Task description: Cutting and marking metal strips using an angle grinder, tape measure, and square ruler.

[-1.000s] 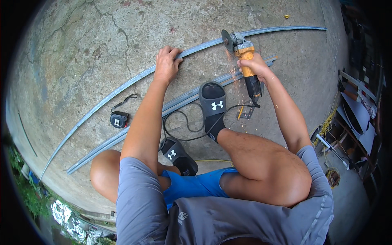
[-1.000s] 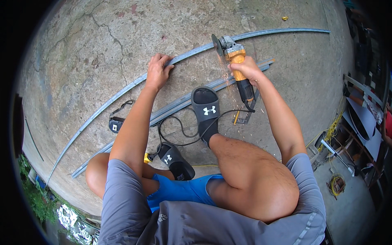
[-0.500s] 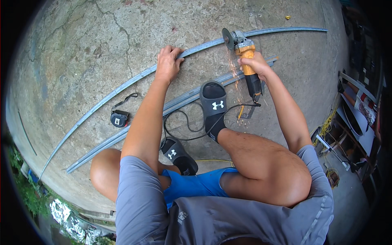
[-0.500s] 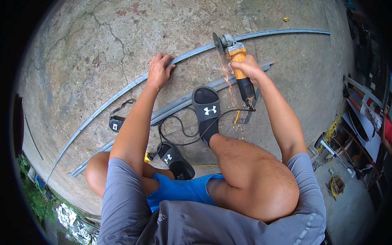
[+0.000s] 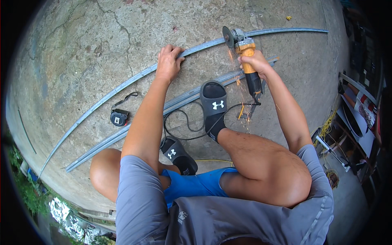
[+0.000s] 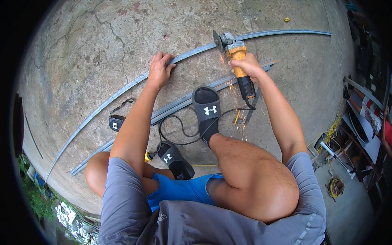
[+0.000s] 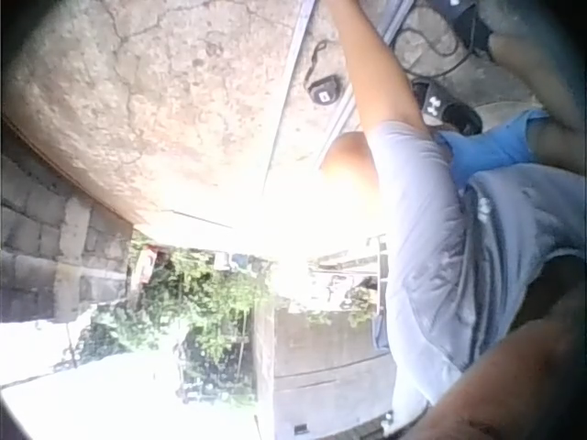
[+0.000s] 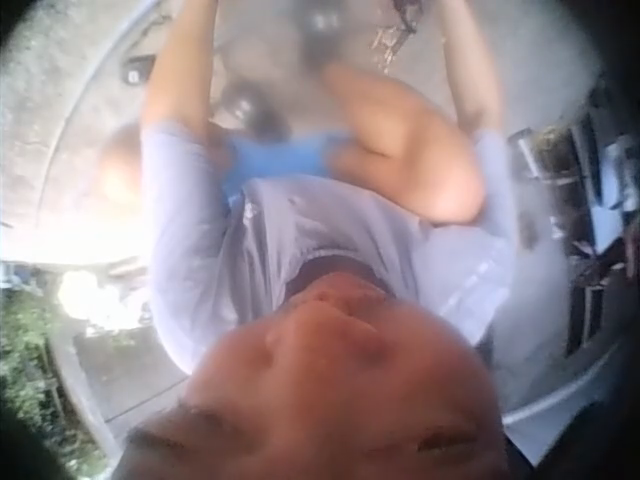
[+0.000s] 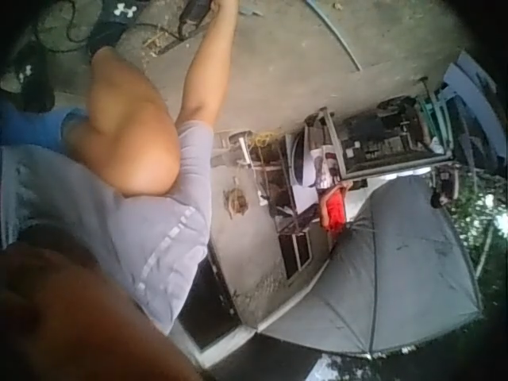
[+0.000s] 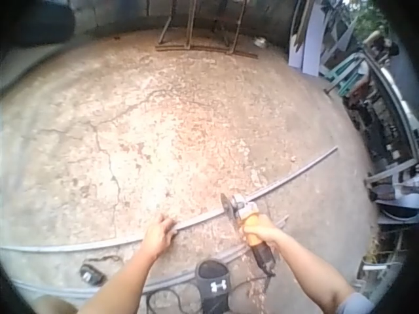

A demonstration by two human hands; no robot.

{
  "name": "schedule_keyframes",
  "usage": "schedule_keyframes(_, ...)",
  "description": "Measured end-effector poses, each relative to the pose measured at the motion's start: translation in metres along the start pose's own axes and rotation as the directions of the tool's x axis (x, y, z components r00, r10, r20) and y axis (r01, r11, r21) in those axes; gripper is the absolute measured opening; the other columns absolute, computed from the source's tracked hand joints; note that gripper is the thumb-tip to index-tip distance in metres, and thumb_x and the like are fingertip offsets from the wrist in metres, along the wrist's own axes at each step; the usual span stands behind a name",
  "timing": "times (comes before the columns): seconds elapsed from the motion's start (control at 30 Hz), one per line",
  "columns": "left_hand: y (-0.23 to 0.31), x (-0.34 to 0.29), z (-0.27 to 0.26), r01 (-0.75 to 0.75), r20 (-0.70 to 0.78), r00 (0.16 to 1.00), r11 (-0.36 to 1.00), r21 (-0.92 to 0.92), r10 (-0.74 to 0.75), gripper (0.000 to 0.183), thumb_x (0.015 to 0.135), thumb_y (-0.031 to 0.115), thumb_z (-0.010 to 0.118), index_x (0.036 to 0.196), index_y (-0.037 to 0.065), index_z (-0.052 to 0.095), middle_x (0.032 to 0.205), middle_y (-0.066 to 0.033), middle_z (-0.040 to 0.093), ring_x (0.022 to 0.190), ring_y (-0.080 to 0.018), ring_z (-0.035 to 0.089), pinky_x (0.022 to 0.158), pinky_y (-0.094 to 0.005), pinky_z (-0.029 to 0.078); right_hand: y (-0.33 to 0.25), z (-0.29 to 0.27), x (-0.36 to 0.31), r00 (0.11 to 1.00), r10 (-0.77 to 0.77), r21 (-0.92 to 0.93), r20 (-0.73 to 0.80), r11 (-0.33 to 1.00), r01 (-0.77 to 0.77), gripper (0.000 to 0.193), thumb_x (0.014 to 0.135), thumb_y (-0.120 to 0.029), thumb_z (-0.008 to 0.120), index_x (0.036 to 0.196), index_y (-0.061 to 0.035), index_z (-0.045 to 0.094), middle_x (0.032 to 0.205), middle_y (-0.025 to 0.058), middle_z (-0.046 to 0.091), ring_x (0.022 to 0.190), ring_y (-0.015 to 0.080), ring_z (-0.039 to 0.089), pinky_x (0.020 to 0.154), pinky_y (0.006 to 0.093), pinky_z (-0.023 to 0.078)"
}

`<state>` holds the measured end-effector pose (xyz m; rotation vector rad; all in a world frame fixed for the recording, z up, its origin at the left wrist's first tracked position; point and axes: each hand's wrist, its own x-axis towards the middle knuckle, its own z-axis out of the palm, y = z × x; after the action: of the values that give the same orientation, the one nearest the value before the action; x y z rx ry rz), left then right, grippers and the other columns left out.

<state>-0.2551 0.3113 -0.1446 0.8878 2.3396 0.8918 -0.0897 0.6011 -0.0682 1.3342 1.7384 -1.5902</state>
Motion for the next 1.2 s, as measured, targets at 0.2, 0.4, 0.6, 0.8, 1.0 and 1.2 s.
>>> schedule_keyframes(0.2, 0.001, 0.000, 0.000, 0.002, -0.002, 1.000, 1.000, 0.007, -0.002, 0.032, 0.081, 0.013, 0.074, 0.112, 0.014, 0.070, 0.106, -0.0091, 0.060, 0.104, -0.0307, 0.054, 0.095, -0.0409, 0.043, 0.002, -0.001, -0.002, 1.000, 0.006, 0.005, 0.000, 1.000, -0.006, 0.026, 0.075, -0.017, 0.078, 0.091, 0.0010, 0.067, 0.080, 0.0066, 0.067, 0.069, 0.0153, 0.065, 0.061, 0.0298, 0.052)
schedule_keyframes(0.4, -0.001, -0.001, 0.000, -0.003, -0.005, 1.000, 1.000, 0.018, 0.004, 0.032, 0.081, 0.014, 0.074, 0.112, 0.014, 0.070, 0.106, -0.0095, 0.060, 0.104, -0.0310, 0.054, 0.095, -0.0407, 0.043, 0.002, 0.000, -0.005, 1.000, 0.018, -0.015, -0.006, 1.000, -0.018, 0.028, 0.076, -0.017, 0.078, 0.093, 0.0016, 0.067, 0.082, 0.0066, 0.068, 0.069, 0.0154, 0.066, 0.062, 0.0300, 0.053)
schedule_keyframes(0.6, 0.000, 0.000, 0.001, -0.002, -0.008, 1.000, 1.000, 0.012, 0.002, 0.031, 0.080, 0.014, 0.074, 0.111, 0.013, 0.070, 0.105, -0.0096, 0.060, 0.104, -0.0312, 0.054, 0.095, -0.0409, 0.044, 0.009, -0.002, -0.006, 1.000, 0.006, 0.009, 0.017, 1.000, -0.006, 0.029, 0.076, -0.016, 0.078, 0.096, 0.0019, 0.067, 0.083, 0.0069, 0.068, 0.070, 0.0156, 0.066, 0.062, 0.0297, 0.053)
schedule_keyframes(0.8, -0.002, 0.000, 0.002, -0.001, -0.013, 1.000, 1.000, 0.007, 0.001, 0.031, 0.080, 0.013, 0.074, 0.111, 0.014, 0.071, 0.105, -0.0093, 0.060, 0.104, -0.0311, 0.054, 0.095, -0.0411, 0.044, 0.007, 0.000, -0.012, 0.999, 0.028, 0.015, 0.018, 1.000, -0.028, 0.031, 0.076, -0.015, 0.077, 0.100, 0.0022, 0.066, 0.083, 0.0067, 0.069, 0.071, 0.0160, 0.067, 0.062, 0.0295, 0.054)
schedule_keyframes(1.0, -0.002, 0.000, 0.002, 0.009, 0.004, 1.000, 1.000, 0.002, -0.009, 0.032, 0.080, 0.014, 0.074, 0.112, 0.015, 0.071, 0.105, -0.0091, 0.060, 0.104, -0.0308, 0.054, 0.095, -0.0409, 0.043, 0.015, -0.002, -0.009, 1.000, -0.001, 0.052, 0.016, 0.999, 0.000, 0.031, 0.076, -0.013, 0.076, 0.101, 0.0027, 0.066, 0.083, 0.0069, 0.069, 0.071, 0.0160, 0.068, 0.062, 0.0297, 0.054)
schedule_keyframes(1.2, 0.000, 0.000, 0.002, 0.018, 0.011, 1.000, 1.000, 0.008, -0.018, 0.032, 0.080, 0.014, 0.074, 0.112, 0.015, 0.070, 0.106, -0.0091, 0.059, 0.105, -0.0305, 0.054, 0.095, -0.0408, 0.043, 0.013, -0.003, -0.006, 1.000, 0.010, 0.031, 0.027, 0.999, -0.010, 0.030, 0.077, -0.013, 0.076, 0.100, 0.0025, 0.066, 0.083, 0.0068, 0.068, 0.070, 0.0164, 0.066, 0.061, 0.0306, 0.053)
